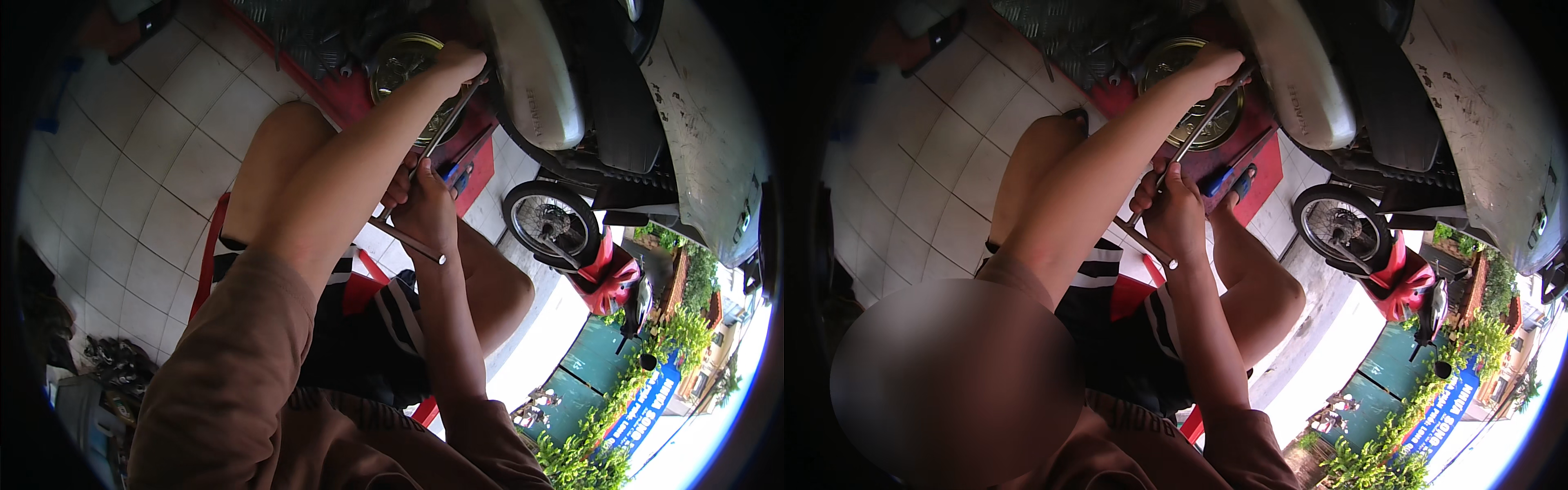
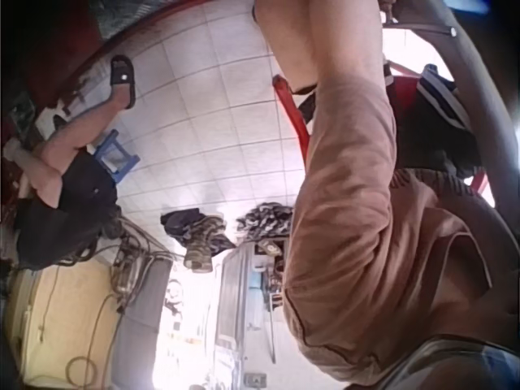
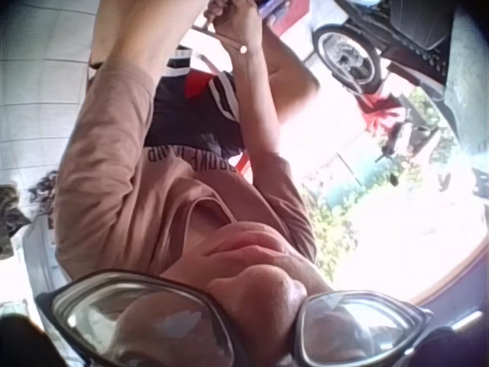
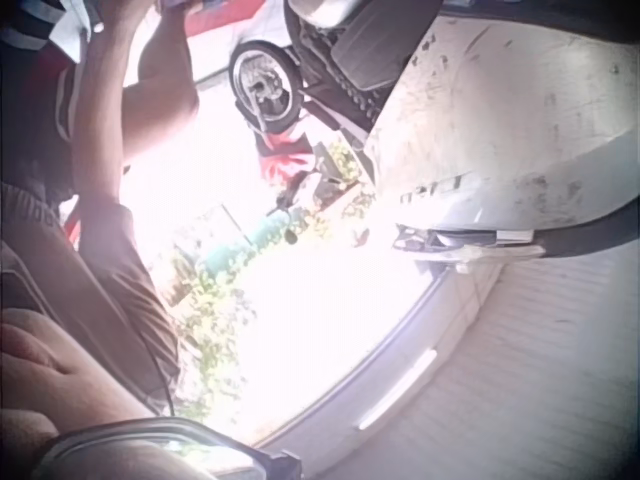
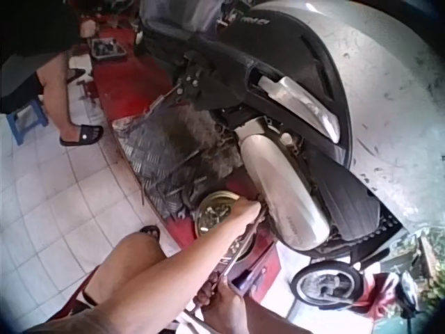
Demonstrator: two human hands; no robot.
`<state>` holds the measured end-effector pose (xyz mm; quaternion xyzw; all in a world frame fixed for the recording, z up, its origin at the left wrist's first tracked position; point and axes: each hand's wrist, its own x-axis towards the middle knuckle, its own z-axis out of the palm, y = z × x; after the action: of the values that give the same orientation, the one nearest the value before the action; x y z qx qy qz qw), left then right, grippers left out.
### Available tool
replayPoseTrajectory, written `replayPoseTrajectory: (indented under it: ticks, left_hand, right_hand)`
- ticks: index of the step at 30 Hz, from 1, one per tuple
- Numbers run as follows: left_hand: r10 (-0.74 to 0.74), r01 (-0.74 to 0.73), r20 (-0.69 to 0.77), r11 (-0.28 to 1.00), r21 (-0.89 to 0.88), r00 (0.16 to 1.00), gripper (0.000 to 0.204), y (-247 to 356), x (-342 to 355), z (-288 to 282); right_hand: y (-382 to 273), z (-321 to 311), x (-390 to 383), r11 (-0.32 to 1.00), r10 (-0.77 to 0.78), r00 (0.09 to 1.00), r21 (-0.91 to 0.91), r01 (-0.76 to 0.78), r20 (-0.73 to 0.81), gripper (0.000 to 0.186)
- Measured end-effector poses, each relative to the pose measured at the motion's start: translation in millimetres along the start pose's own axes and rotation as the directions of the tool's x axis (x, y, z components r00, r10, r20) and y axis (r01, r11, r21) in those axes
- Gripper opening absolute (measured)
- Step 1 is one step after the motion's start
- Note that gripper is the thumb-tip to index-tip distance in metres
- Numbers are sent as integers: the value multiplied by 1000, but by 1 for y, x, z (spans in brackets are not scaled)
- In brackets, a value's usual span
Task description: The person sits on a stool in a workshop and uses a screwdriver to remove screws from the side panel of a white motorcycle. They place the removed screws into a metal tray and continue to work on the panel using a wrench.
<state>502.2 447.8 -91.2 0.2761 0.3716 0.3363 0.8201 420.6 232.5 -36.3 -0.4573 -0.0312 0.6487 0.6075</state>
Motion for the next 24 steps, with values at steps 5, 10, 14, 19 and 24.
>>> replayPoseTrajectory:
  ticks: [5, 10, 14, 19, 24]
  left_hand:
    - [-39, 55, -90, 982, 182, 995, 18, -3, -24, -22]
    - [252, -167, -27, 713, 681, 967, 26, -12, -38, -46]
    - [359, -276, 117, 433, 858, 926, 34, 3, -82, -43]
    - [310, -279, 162, 382, 881, 937, 33, 14, -113, -49]
    - [275, -282, 150, 540, 793, 950, 21, 20, -194, -67]
  right_hand:
    - [-12, 6, 8, 994, 79, 996, 78, -81, 31, 22]
    - [-13, 15, 9, 994, 90, 995, 63, -93, 49, 24]
    - [-9, 1, 14, 991, 74, 997, 115, -72, -10, 25]
    - [-10, -12, 27, 988, 67, 995, 143, -56, -73, 20]
    - [-9, -18, 39, 989, 80, 997, 121, -81, 13, 23]
